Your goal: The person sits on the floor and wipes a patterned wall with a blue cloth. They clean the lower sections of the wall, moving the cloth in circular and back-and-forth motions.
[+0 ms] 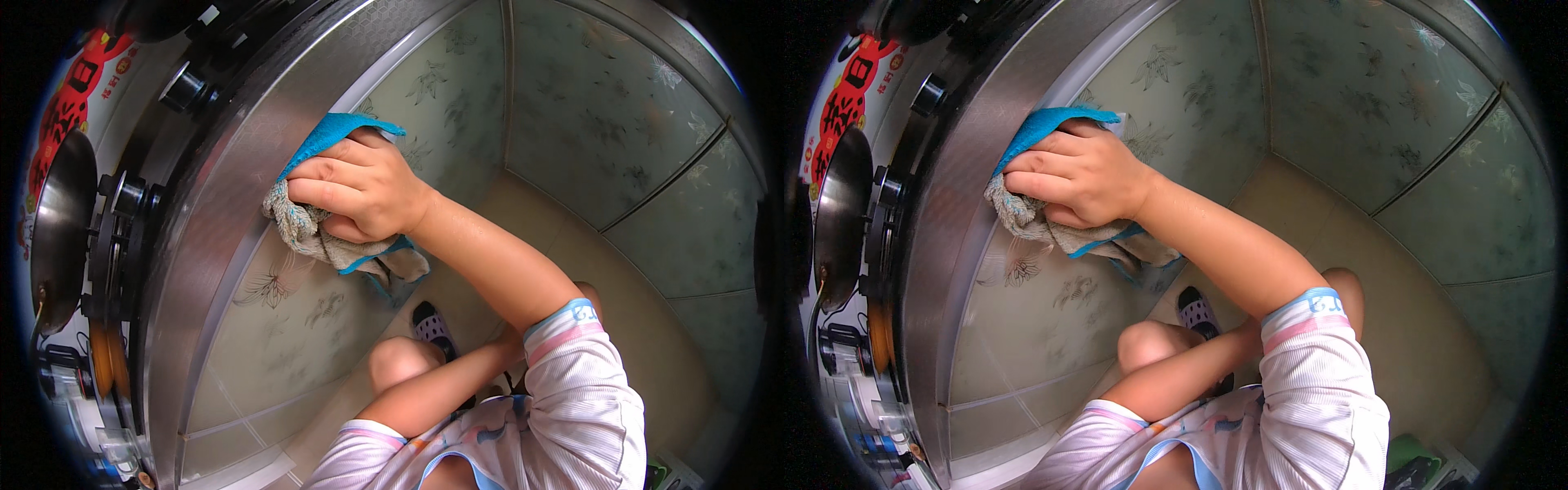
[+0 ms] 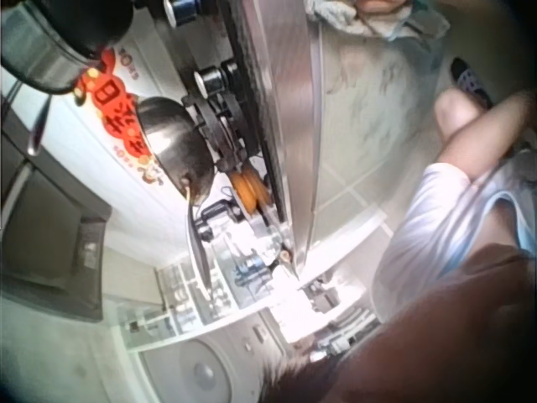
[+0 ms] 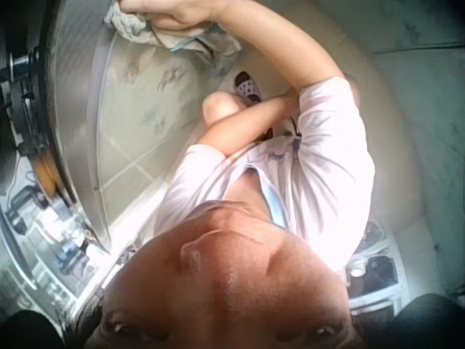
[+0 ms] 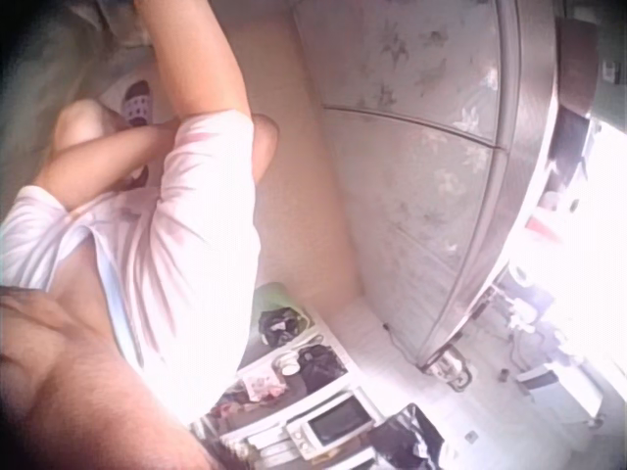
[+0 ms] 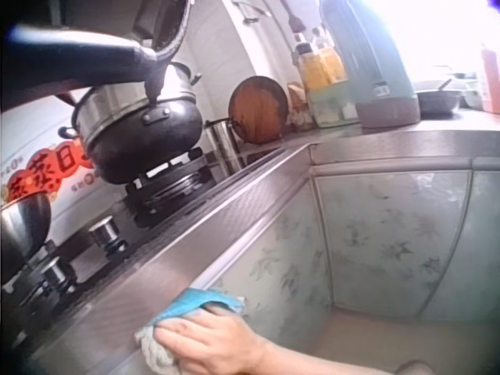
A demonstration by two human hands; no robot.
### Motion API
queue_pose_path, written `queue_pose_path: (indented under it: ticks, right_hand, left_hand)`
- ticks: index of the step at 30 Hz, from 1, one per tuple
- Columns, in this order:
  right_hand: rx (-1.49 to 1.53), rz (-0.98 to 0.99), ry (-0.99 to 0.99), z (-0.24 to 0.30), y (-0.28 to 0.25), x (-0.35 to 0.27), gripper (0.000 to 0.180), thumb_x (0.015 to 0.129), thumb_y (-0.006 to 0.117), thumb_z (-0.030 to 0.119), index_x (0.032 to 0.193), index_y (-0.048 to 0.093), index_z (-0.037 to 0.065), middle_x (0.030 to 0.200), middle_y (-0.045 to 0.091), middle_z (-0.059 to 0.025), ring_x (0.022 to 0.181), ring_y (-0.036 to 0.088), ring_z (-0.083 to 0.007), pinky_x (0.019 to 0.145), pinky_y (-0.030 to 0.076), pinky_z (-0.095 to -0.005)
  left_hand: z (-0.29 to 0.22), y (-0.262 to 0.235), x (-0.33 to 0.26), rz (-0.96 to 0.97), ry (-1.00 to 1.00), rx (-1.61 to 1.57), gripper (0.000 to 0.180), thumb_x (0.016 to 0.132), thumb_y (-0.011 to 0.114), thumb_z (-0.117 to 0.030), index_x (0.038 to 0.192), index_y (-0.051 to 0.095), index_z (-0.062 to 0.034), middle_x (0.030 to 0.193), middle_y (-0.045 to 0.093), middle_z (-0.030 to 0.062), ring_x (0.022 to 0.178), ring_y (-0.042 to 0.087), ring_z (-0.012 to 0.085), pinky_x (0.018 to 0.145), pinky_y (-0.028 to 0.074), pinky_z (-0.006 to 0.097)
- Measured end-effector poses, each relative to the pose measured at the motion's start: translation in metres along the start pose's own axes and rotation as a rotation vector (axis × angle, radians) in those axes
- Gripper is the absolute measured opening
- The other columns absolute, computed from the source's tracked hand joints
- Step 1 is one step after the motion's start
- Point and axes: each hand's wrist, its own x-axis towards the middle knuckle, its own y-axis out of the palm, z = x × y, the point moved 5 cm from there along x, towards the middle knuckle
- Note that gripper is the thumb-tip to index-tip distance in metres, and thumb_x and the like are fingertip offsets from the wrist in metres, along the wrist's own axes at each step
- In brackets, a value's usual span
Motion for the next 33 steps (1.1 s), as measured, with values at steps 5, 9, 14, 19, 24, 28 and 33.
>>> queue_pose_path:
  ticks: [5,9,14,19,24,28,33]
  right_hand:
    - [-0.069,-0.093,0.043,-0.035,-0.024,-0.005,0.047,0.063,0.068,0.017,0.11,0.065,0.014,0.111,0.067,-0.0007,0.099,0.063,-0.0252,0.082,0.049,-0.0388]
    - [-0.101,-0.113,0.037,-0.057,-0.038,-0.003,0.044,0.064,0.065,0.016,0.107,0.066,0.013,0.106,0.068,-0.0044,0.096,0.064,-0.0281,0.082,0.05,-0.0396]
    - [-0.277,-0.138,0.164,-0.128,-0.08,-0.029,0.047,0.077,0.059,0.012,0.123,0.058,0.0,0.122,0.062,-0.0205,0.111,0.06,-0.038,0.098,0.046,-0.044]
    - [-0.406,-0.201,0.875,-0.217,-0.141,-0.039,0.048,0.094,0.044,0.011,0.14,0.043,0.0,0.114,0.063,-0.0276,0.108,0.062,-0.0429,0.096,0.048,-0.0439]
    - [-0.365,-0.268,0.668,-0.267,-0.147,-0.07,0.049,0.099,0.039,0.015,0.146,0.037,0.001,0.131,0.058,-0.0254,0.125,0.053,-0.041,0.106,0.04,-0.0417]
    - [-0.224,-0.188,0.85,-0.265,-0.129,-0.093,0.057,0.101,0.038,0.021,0.154,0.025,0.005,0.15,0.043,-0.022,0.141,0.036,-0.0423,0.116,0.029,-0.0376]
    - [-0.281,-0.157,0.494,-0.098,-0.034,-0.109,0.057,0.093,0.055,0.007,0.145,0.039,-0.01,0.149,0.041,-0.031,0.141,0.036,-0.0471,0.121,0.022,-0.0508]
  left_hand:
    - [-0.014,-0.012,0.002,-0.078,-0.112,-0.048,0.037,0.101,0.056,-0.025,0.128,0.059,-0.0002,0.131,0.063,0.014,0.114,0.061,0.0229,0.096,0.048,0.035]
    - [-0.036,-0.016,-0.012,-0.075,-0.125,0.153,0.048,0.105,0.043,-0.038,0.134,0.055,-0.0015,0.136,0.06,0.0177,0.123,0.058,0.0266,0.101,0.045,0.037]
    - [-0.057,-0.012,-0.013,-0.262,-0.339,-0.092,0.049,0.106,0.039,-0.046,0.122,0.057,-0.0034,0.108,0.064,0.0094,0.099,0.058,0.0192,0.09,0.045,0.032]
    - [-0.06,-0.017,-0.015,-0.201,-0.417,-0.252,0.047,0.106,0.037,-0.049,0.109,0.057,-0.0065,0.091,0.055,0.0017,0.082,0.05,0.0119,0.081,0.043,0.028]
    - [-0.073,-0.011,-0.012,-0.146,-0.388,-0.271,0.049,0.106,0.036,-0.048,0.11,0.057,-0.0045,0.091,0.056,0.0019,0.083,0.051,0.0127,0.081,0.043,0.028]
    - [-0.073,-0.005,-0.012,-0.134,-0.012,0.231,0.048,0.108,0.032,-0.042,0.112,0.054,0.0005,0.102,0.061,0.0122,0.092,0.056,0.0236,0.088,0.046,0.035]
    - [-0.024,0.007,-0.015,-0.006,-0.111,0.204,0.041,0.1,0.048,-0.03,0.122,0.057,0.0031,0.125,0.061,0.025,0.114,0.058,0.0359,0.101,0.043,0.041]
